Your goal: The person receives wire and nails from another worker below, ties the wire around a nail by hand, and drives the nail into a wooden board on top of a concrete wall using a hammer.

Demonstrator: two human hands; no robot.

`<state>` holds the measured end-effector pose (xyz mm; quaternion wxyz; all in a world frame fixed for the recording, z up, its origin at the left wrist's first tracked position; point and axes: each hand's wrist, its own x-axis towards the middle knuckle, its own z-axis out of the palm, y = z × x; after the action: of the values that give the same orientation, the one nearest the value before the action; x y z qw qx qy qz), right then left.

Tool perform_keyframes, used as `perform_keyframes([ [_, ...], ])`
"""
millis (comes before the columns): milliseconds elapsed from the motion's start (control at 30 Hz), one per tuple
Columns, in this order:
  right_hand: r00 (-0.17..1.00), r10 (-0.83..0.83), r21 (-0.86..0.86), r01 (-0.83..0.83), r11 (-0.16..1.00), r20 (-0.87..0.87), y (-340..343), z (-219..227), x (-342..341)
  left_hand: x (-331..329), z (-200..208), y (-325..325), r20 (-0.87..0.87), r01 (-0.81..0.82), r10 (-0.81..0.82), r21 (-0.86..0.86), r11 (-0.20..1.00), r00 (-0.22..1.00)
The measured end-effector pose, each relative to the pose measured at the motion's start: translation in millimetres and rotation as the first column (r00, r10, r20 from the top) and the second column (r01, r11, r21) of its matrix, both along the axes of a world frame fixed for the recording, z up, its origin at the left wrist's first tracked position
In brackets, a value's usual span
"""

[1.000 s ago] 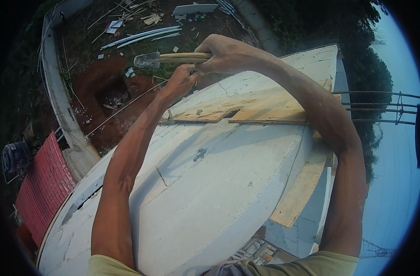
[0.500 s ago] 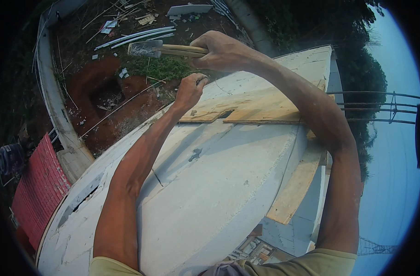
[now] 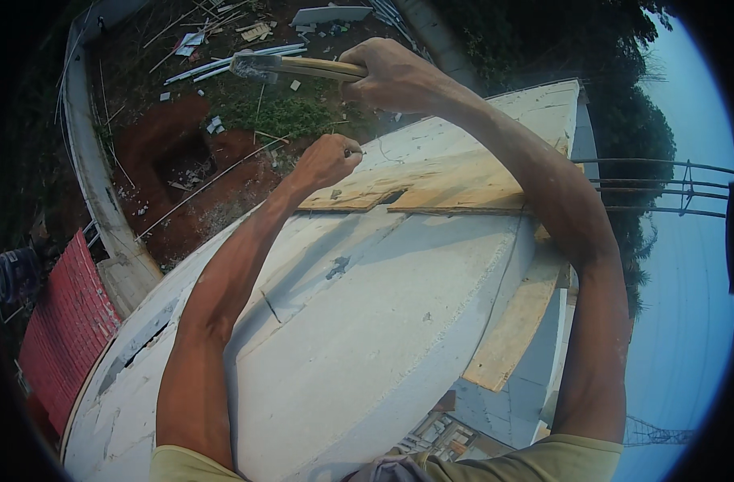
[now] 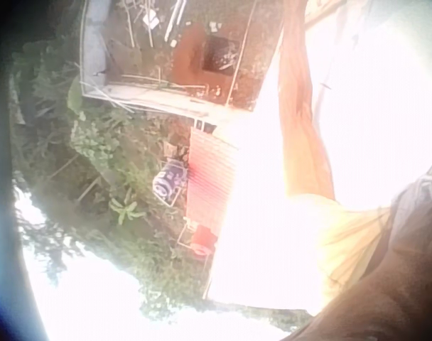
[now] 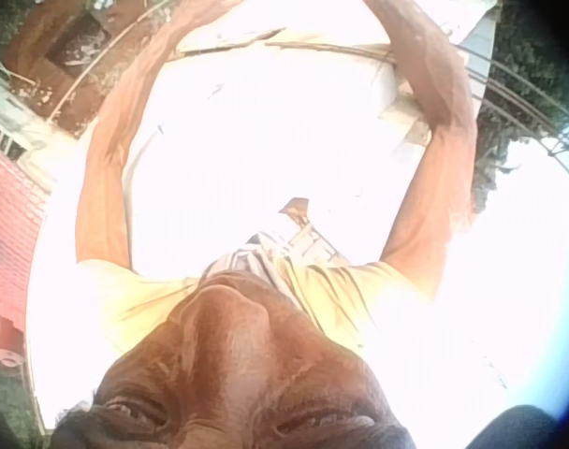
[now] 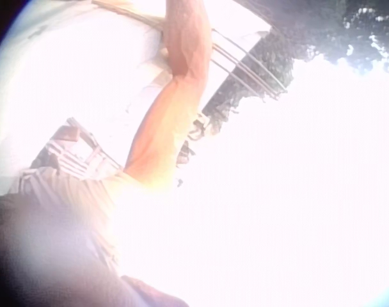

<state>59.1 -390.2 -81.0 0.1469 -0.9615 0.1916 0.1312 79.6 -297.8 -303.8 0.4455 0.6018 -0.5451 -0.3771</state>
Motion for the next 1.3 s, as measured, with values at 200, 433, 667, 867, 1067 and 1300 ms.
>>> perform_keyframes([
  [200,0.996,0.083,0.101,-0.080,0.992,-0.022,11,5,6,14,-18,-5,-0.160,-0.270,0.252,-0.097,0.958,0.954],
  [433,0.985,0.172,0.061,-0.171,0.983,-0.007,4,-3,6,3,-1,-1,-0.234,-0.185,0.114,-0.309,0.933,0.966],
  [667,0.972,0.216,-0.148,-0.201,0.968,0.090,-29,-10,15,10,8,6,-0.106,-0.142,0.110,-0.374,0.917,0.988],
  [867,0.995,0.088,-0.255,-0.097,0.962,-0.044,-71,-33,24,6,16,11,-0.081,-0.088,0.063,-0.362,0.928,0.995],
  [1067,0.959,-0.068,-0.390,-0.046,0.920,-0.274,-134,-66,-46,-8,-15,6,-0.367,-0.240,0.128,-0.277,0.930,0.921],
  [1300,0.679,-0.326,-0.229,0.232,0.945,-0.658,-65,-45,-32,-9,-49,-1,-0.847,-0.450,0.391,0.209,0.868,0.360],
])
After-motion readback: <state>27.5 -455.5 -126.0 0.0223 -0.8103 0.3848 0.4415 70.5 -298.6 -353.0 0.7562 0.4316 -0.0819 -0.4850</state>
